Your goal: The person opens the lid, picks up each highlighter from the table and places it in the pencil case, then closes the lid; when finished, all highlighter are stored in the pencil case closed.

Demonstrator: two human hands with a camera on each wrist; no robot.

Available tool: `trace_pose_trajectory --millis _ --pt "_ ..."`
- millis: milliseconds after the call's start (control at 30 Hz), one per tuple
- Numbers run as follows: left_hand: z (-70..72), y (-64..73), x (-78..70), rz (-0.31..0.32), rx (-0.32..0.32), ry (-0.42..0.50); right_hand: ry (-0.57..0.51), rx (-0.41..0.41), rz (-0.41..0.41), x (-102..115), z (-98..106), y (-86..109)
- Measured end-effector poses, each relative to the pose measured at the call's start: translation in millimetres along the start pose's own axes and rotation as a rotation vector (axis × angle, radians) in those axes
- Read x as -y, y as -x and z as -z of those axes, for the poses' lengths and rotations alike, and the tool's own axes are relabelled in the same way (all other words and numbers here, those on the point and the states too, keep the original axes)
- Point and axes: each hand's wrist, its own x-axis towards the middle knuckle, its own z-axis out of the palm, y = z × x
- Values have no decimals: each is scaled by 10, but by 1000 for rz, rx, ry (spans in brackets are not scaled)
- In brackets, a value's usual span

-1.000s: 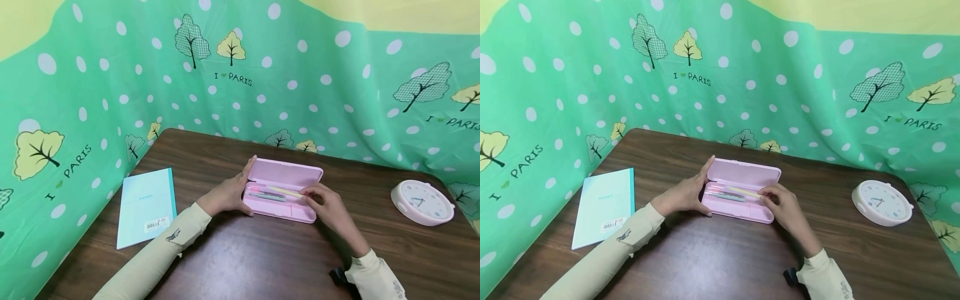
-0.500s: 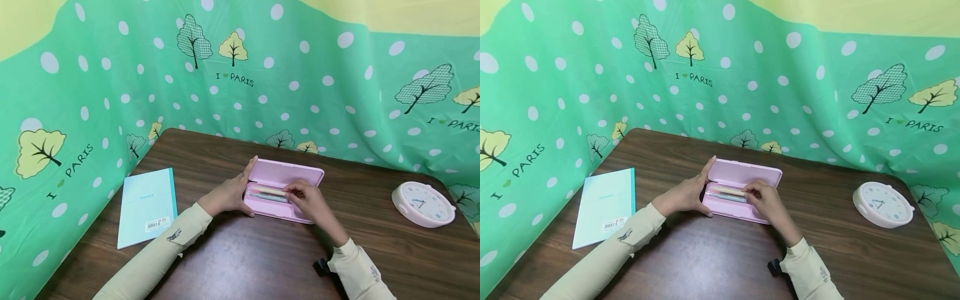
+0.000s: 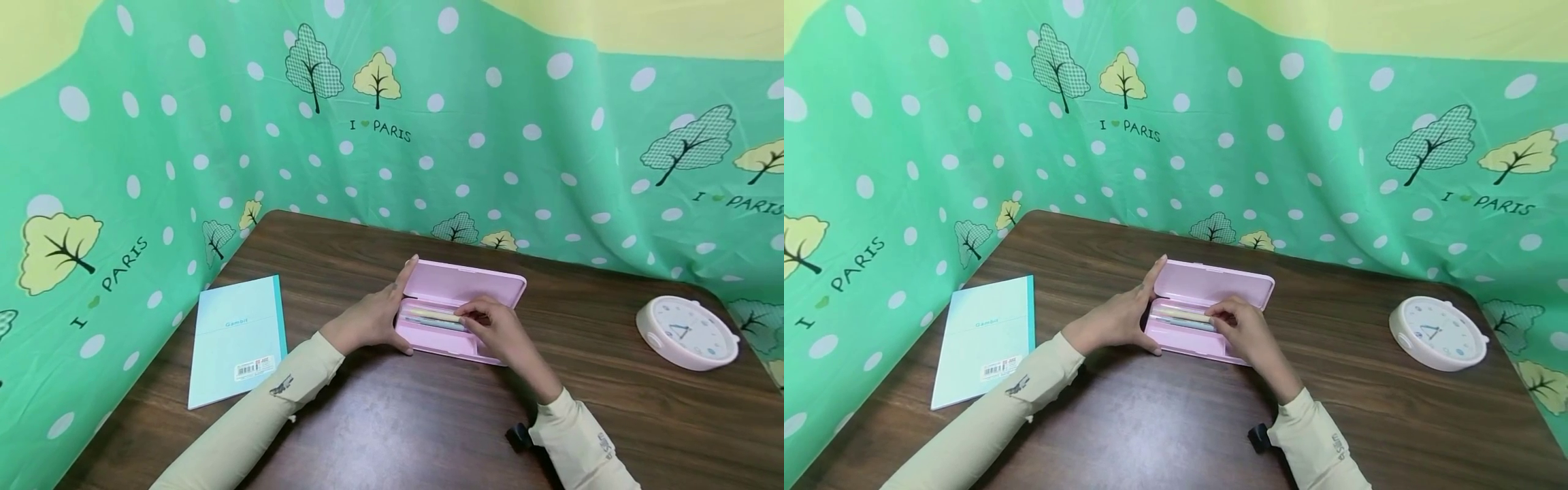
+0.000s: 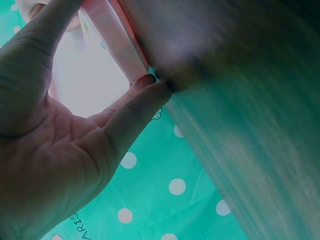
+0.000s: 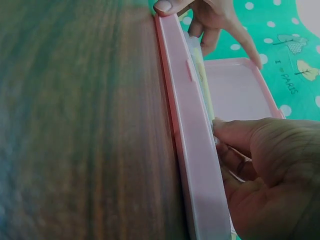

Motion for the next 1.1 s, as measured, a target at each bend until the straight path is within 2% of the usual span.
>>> trace_pose_trajectory --millis 33,267,433,533,700,800,900,1033,1067,1100 --pt "21 10 -49 17 11 3 10 5 3 0 2 1" --pt "5 2 -50 46 29 -26 48 41 35 -3 25 12" --pt "14 11 -65 45 26 -20 99 21 43 -4 90 11" --pt "18 14 -73 39 23 -18 132 28 54 -4 236 32" --pt "12 12 -77 22 19 -16 138 118 30 -57 633 130" --pt "13 9 -80 19 19 -18 97 123 -20 -110 860 199" --pt "14 6 -78 16 14 -15 -4 38 -105 -170 974 222" --pt "14 13 -60 11 6 4 -151 -102 -257 -225 903 164" --pt "-31 -10 29 -8 -5 4 -183 -119 -298 -229 863 144" --pt "-37 -13 44 -13 -8 15 -211 -124 -330 -231 822 123"
